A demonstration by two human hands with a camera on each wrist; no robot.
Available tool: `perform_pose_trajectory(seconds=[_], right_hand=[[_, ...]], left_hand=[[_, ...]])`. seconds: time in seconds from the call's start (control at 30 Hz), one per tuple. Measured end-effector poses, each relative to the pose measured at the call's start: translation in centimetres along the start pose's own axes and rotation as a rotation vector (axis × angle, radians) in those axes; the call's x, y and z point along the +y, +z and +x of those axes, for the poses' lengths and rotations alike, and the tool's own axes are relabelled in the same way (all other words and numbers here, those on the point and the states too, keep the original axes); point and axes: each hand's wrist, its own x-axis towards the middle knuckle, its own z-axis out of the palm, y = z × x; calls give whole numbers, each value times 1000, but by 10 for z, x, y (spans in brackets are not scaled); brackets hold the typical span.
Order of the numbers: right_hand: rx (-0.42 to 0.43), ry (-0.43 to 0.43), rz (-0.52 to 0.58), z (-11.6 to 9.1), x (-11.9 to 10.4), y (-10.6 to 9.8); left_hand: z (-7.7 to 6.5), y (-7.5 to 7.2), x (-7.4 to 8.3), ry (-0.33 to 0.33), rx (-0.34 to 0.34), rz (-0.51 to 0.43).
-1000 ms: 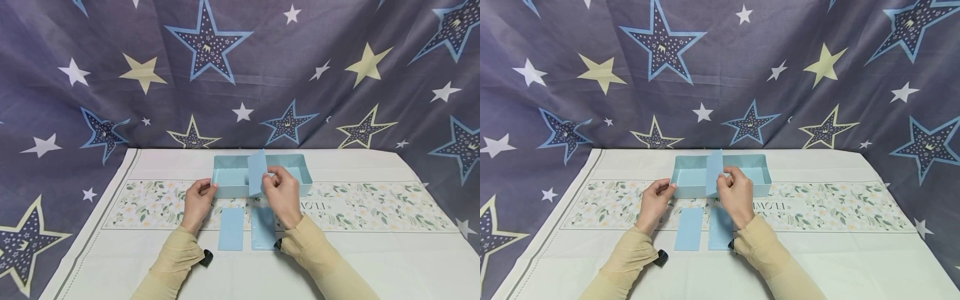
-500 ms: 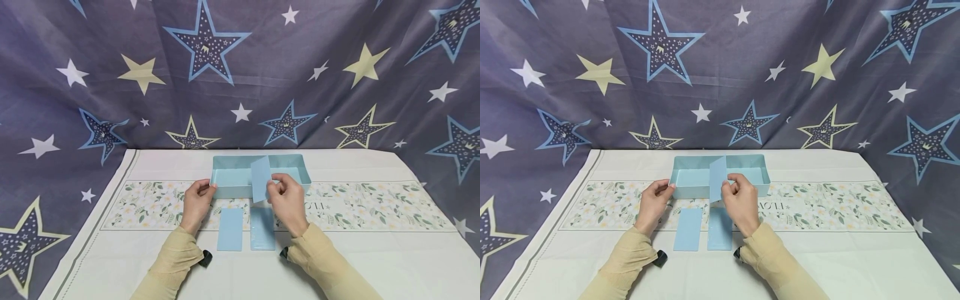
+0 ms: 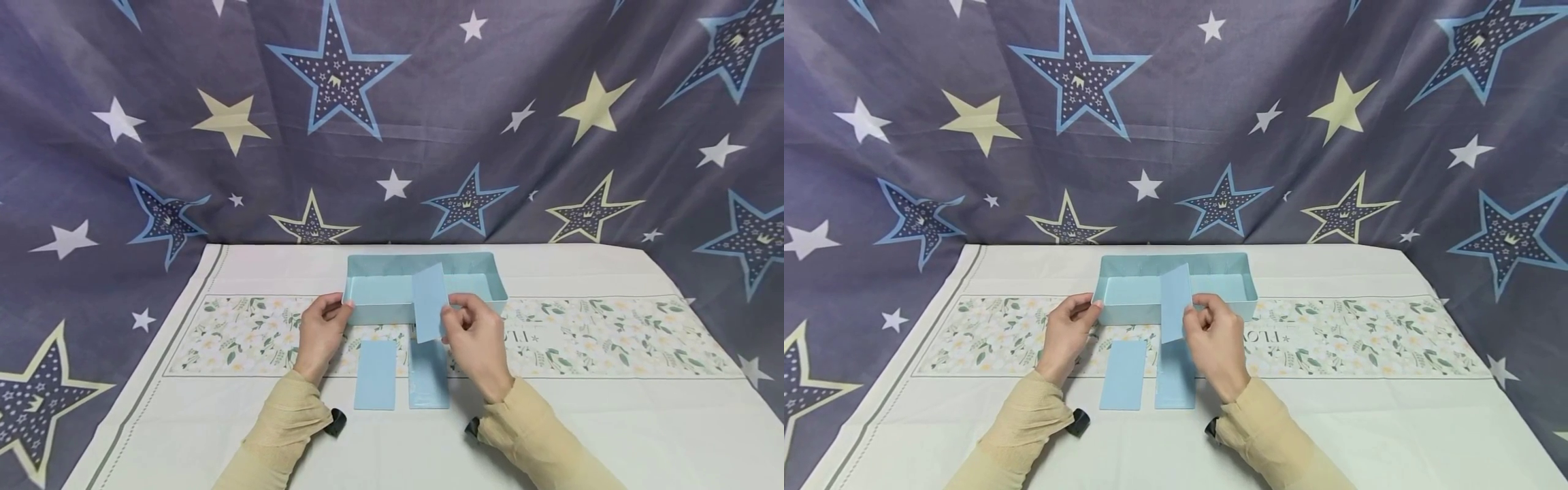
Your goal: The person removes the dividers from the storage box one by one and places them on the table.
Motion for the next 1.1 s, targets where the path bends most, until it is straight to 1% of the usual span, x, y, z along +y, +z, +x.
perform_pose_trajectory(seconds=[0.1, 0.2, 0.3, 0.43, 0.6, 0.73, 0.8, 0.83, 0.97, 1.03, 1.07, 1.1], right_hand=[[-11, 15, 9, -1, 12, 0], [-15, 10, -5, -2, 28, 1], [-1, -8, -37, -5, 34, 0], [11, -3, -36, -10, 35, -3], [-14, 26, 4, -15, 33, -10], [-21, 46, -13, -19, 33, -14], [-25, 61, -14, -21, 36, -16], [-21, 48, -25, -21, 47, -15], [-16, 47, -32, -26, 49, -19], [-7, 40, -42, -28, 49, -21], [-8, 59, -34, -30, 39, -24], [-2, 64, -40, -30, 39, -25]], left_hand=[[0, 1, -1, 1, 8, 0], [0, 1, -1, 15, 17, 6], [1, 1, -2, 26, 20, 12], [1, 2, -3, 3, 13, 7], [1, 0, -1, 5, 1, 15], [2, -1, 0, 1, 0, 14], [2, -1, -1, 1, -1, 12], [2, -1, -1, 3, 1, 10], [1, 0, -2, 13, 17, 10], [1, 1, -3, 12, 23, 9], [1, 1, -3, 13, 25, 12], [0, 1, -2, 14, 20, 14]])
